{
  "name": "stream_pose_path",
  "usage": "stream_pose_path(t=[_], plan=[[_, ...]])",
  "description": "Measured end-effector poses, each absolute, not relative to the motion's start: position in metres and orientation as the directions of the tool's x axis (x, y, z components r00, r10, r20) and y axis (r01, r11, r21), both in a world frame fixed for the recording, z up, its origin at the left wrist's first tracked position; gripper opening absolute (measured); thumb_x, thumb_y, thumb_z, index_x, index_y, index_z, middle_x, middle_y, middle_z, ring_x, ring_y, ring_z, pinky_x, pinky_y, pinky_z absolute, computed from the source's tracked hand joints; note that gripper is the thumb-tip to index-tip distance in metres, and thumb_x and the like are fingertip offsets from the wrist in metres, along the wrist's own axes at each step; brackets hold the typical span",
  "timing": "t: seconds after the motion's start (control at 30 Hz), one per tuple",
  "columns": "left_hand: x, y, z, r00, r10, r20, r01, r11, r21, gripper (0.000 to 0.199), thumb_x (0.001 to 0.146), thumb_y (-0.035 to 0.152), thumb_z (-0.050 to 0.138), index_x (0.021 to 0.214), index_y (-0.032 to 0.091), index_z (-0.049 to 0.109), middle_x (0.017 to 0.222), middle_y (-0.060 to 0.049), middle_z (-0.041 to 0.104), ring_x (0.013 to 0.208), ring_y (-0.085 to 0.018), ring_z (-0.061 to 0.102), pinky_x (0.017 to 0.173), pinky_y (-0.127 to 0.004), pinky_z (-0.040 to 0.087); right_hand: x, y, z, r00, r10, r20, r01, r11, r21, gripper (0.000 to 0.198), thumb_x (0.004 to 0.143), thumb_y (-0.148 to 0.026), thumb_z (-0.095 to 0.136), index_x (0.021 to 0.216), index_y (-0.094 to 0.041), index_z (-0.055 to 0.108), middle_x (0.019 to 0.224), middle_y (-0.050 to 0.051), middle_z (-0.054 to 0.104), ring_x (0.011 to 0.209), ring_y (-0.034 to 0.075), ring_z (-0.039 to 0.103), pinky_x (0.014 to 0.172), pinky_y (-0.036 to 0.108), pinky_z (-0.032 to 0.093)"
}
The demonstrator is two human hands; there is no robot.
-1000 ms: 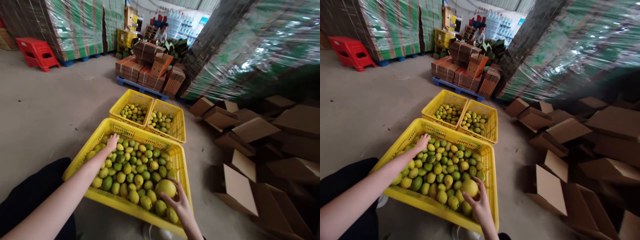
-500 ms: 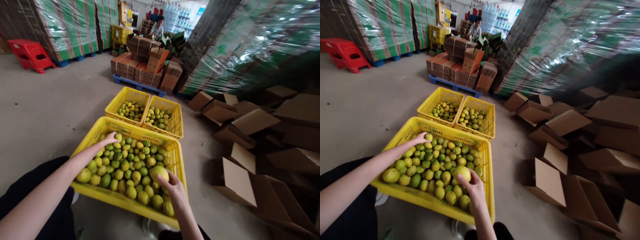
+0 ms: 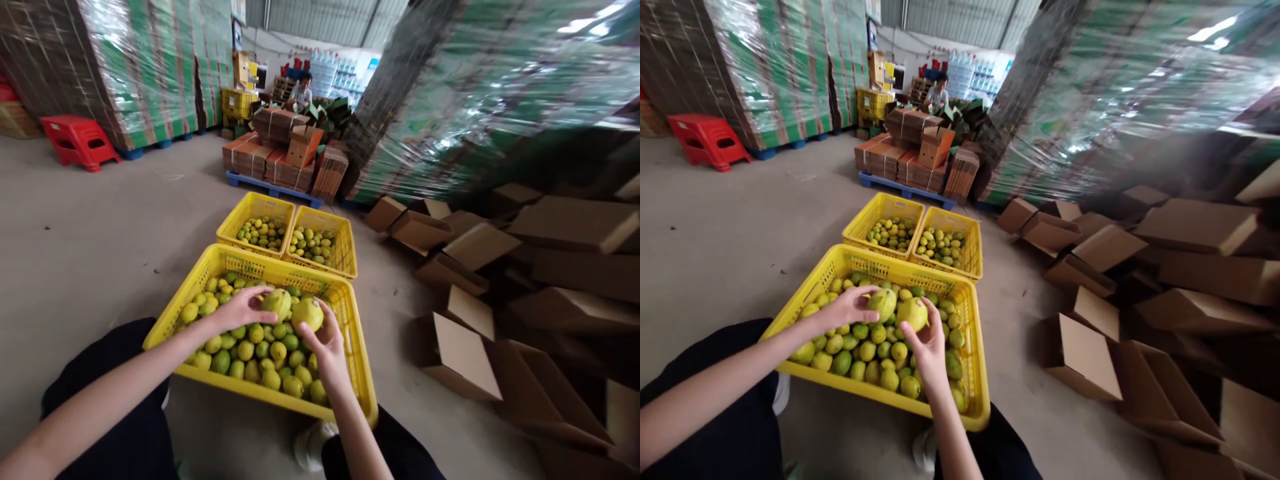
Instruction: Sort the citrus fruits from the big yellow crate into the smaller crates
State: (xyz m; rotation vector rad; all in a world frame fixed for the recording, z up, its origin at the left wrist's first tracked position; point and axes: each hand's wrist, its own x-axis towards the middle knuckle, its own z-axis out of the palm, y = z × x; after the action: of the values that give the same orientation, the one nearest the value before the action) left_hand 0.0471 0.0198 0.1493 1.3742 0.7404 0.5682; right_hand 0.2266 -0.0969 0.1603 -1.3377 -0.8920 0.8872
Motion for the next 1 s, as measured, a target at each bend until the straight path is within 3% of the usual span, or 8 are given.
stream_pose_path(t=[0.2,0.37,0.5,0.6,0.83,0.93,1.0], plan=[[0.039,0.007,0.114,0.535,0.84,-0.091,-0.103,0.173,0.98,0.071,0.058,0.039,0.087,0.121,0.021,0.058,0.122,-0.01,0.063,0.112,-0.025,0.059,0.095,-0.038,0.049,0.221,-0.089,0.146,0.369,0.924,0.101,0.092,0.071,-0.993,0.057,0.065,-0.038,0.084,0.115,-0.023,0.06,0.119,0.008,0.066,0.111,0.029,0.063,0.096,0.045,0.053],[0.049,0.01,0.123,0.547,0.835,-0.067,-0.083,0.134,0.987,0.062,0.061,0.034,0.085,0.117,0.023,0.059,0.119,-0.008,0.062,0.109,-0.023,0.059,0.091,-0.035,0.051,0.22,-0.081,0.142,0.362,0.918,0.162,0.236,0.078,-0.969,0.053,0.065,-0.036,0.084,0.112,-0.023,0.063,0.117,0.01,0.063,0.111,0.029,0.062,0.09,0.042,0.056],[0.054,0.016,0.122,0.542,0.84,0.006,-0.098,0.056,0.994,0.062,0.063,0.032,0.084,0.119,0.022,0.059,0.12,-0.008,0.062,0.11,-0.023,0.059,0.091,-0.035,0.051,0.218,-0.075,0.143,0.398,0.906,0.144,0.208,0.064,-0.976,0.057,0.067,-0.037,0.083,0.117,-0.024,0.059,0.122,0.01,0.062,0.106,0.027,0.063,0.086,0.041,0.057],[0.054,0.017,0.121,0.522,0.85,0.062,-0.096,-0.014,0.995,0.057,0.067,0.031,0.082,0.119,0.022,0.061,0.128,-0.009,0.058,0.115,-0.024,0.057,0.092,-0.034,0.051,0.217,-0.071,0.143,0.389,0.91,0.145,0.194,0.074,-0.978,0.057,0.07,-0.038,0.081,0.12,-0.024,0.057,0.123,0.01,0.062,0.106,0.026,0.064,0.086,0.04,0.057],[0.048,0.013,0.129,0.506,0.854,0.123,-0.018,-0.132,0.991,0.053,0.073,0.038,0.077,0.122,0.024,0.063,0.134,-0.009,0.055,0.117,-0.025,0.056,0.093,-0.033,0.051,0.216,-0.072,0.147,0.328,0.907,0.266,0.357,0.142,-0.923,0.046,0.078,-0.037,0.074,0.121,-0.027,0.064,0.129,0.01,0.061,0.122,0.028,0.056,0.096,0.044,0.052],[0.047,0.011,0.132,0.529,0.842,0.108,0.048,-0.157,0.986,0.055,0.078,0.041,0.072,0.129,0.023,0.058,0.132,-0.009,0.058,0.115,-0.025,0.058,0.1,-0.037,0.048,0.217,-0.075,0.153,0.34,0.916,0.213,0.294,0.112,-0.949,0.048,0.078,-0.041,0.073,0.124,-0.026,0.064,0.132,0.009,0.062,0.118,0.029,0.059,0.095,0.044,0.052],[0.047,0.01,0.134,0.543,0.834,0.097,0.047,-0.146,0.988,0.051,0.084,0.043,0.064,0.131,0.024,0.055,0.134,-0.008,0.058,0.122,-0.026,0.055,0.107,-0.039,0.042,0.218,-0.076,0.157,0.33,0.936,0.123,0.204,0.057,-0.977,0.052,0.078,-0.045,0.072,0.125,-0.026,0.063,0.129,0.007,0.064,0.103,0.027,0.065,0.084,0.039,0.056]])
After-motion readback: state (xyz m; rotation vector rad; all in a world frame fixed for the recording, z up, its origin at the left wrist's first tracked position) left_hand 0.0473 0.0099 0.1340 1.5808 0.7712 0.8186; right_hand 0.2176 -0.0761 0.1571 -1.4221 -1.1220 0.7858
